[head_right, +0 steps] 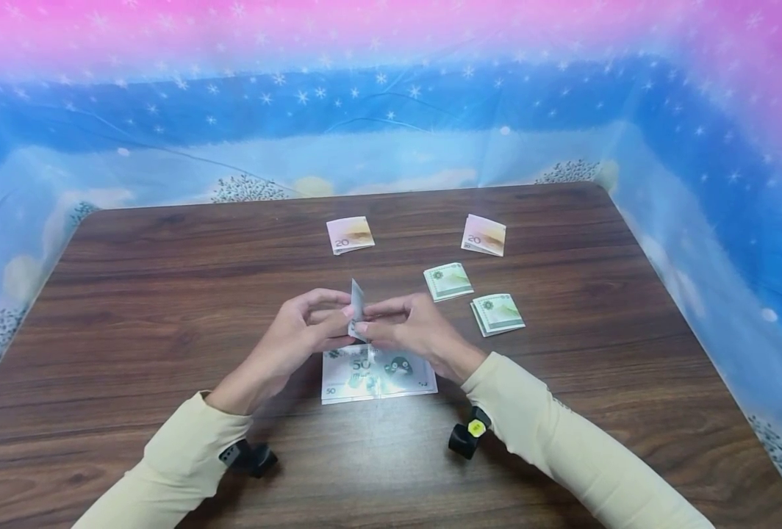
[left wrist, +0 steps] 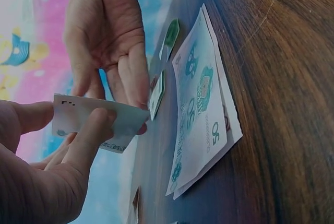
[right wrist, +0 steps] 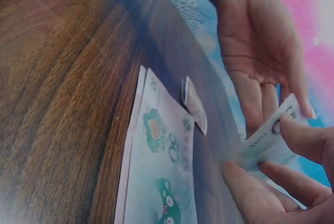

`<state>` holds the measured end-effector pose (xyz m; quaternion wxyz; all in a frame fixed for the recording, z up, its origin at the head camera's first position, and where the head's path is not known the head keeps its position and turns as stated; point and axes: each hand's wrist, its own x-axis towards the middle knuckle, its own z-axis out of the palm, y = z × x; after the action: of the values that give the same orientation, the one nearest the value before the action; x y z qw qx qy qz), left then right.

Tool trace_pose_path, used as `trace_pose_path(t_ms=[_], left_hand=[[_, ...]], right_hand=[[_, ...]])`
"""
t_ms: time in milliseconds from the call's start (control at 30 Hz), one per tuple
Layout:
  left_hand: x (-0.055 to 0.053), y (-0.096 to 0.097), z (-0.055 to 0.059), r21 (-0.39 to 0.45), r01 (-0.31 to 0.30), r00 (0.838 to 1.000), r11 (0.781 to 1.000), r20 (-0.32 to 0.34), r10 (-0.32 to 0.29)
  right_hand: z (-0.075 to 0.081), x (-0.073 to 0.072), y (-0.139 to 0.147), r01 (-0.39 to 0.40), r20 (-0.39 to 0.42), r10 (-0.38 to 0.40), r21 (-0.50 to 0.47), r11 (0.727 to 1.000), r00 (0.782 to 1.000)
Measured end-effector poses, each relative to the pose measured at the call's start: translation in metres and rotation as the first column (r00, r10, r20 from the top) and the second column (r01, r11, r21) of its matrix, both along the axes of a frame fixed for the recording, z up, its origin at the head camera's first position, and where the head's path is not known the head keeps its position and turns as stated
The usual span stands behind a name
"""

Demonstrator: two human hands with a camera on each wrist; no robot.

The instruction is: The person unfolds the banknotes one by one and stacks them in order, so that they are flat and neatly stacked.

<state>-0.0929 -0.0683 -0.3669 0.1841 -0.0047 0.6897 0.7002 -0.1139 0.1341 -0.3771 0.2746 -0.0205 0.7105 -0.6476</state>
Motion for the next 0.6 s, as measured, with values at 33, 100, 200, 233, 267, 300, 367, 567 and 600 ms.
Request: trace_pose_path(t_ms=[33,100,200,233,267,300,367,567,600], left_hand=[[0.000,0.000,0.000,-0.003,0.001,1.000,1.000,-0.002,-0.001],[-0.001,-0.001,-0.002,-0.012,0.003,1.000,1.000,-0.005,-0.003],[-0.002,-0.002,-0.004,-0.020,0.004,1.000,1.000,-0.006,-0.004],[-0.002,-0.002,-0.004,-0.021,0.005,1.000,1.000,-0.009,-0.005],[-0.002,-0.002,-0.005,-0.023,0.006,1.000,1.000,-0.009,-0.006],[-0.002,-0.002,-0.005,-0.023,0.006,1.000,1.000,-0.007,-0.006],[-0.002,-0.002,-0.005,-0.025,0.009,1.000,1.000,-0.008,-0.009],[-0.001,-0.004,-0.004,-0.075,0.019,1.000,0.997,-0.017,-0.021],[-0.001,-0.004,-0.004,-0.076,0.023,0.999,0.997,-0.021,-0.025]], right_hand=[[0.001,0.000,0.000,-0.005,-0.005,0.005,0.006,1.000,1.000],[0.002,0.001,0.000,-0.017,-0.007,0.017,0.013,1.000,1.000],[0.004,0.002,-0.001,-0.034,-0.012,0.035,0.014,0.999,0.999],[0.005,0.002,-0.001,-0.038,-0.011,0.038,0.012,0.999,0.999],[0.006,0.003,-0.001,-0.039,-0.010,0.039,0.010,0.999,0.999],[0.006,0.003,-0.001,-0.041,-0.011,0.041,0.008,0.999,0.999],[0.008,0.003,-0.001,-0.048,-0.010,0.048,0.005,0.999,0.999],[0.013,0.003,0.004,-0.091,0.019,0.092,-0.005,0.996,0.996],[0.014,0.002,0.005,-0.095,0.024,0.096,-0.006,0.995,0.995]])
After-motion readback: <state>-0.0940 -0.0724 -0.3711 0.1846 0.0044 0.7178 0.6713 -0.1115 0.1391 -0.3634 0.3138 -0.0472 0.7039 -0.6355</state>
